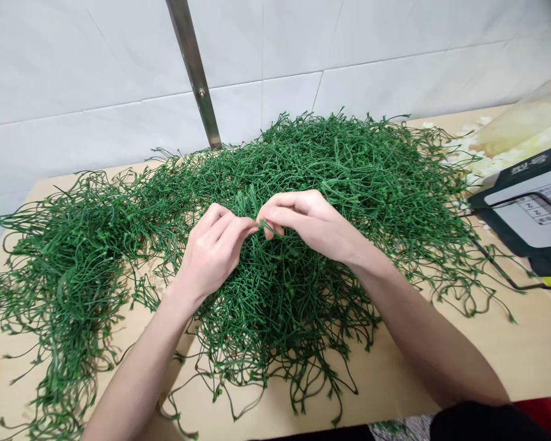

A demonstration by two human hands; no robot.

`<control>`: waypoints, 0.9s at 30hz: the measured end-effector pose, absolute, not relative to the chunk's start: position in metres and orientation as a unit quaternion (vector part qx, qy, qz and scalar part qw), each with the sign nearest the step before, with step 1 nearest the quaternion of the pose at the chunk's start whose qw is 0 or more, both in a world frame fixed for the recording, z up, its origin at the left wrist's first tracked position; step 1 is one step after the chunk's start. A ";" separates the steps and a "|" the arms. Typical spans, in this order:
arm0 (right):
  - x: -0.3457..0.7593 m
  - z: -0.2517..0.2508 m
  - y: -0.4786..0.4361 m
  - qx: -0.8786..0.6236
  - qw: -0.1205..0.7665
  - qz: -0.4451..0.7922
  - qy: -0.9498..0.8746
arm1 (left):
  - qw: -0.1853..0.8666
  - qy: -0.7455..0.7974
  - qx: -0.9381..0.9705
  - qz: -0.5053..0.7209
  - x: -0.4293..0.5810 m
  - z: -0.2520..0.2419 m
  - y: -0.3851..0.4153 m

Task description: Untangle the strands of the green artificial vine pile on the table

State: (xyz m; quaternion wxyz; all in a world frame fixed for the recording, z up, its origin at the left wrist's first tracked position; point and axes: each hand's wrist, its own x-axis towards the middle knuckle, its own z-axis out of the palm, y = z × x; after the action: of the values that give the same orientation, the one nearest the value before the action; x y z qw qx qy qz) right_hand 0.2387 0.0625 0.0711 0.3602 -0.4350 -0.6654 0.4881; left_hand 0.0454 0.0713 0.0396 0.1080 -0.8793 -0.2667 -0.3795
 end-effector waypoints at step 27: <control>0.246 0.056 0.073 -0.370 0.304 0.492 -0.727 | -0.041 -0.266 -0.891 -0.365 0.053 0.040 0.061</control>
State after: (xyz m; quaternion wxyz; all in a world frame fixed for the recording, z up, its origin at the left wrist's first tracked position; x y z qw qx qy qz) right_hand 0.2459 0.0734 0.0564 0.3043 -0.3699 -0.7272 0.4917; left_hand 0.0529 0.0614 0.0396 -0.0407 -0.8913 -0.2661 -0.3649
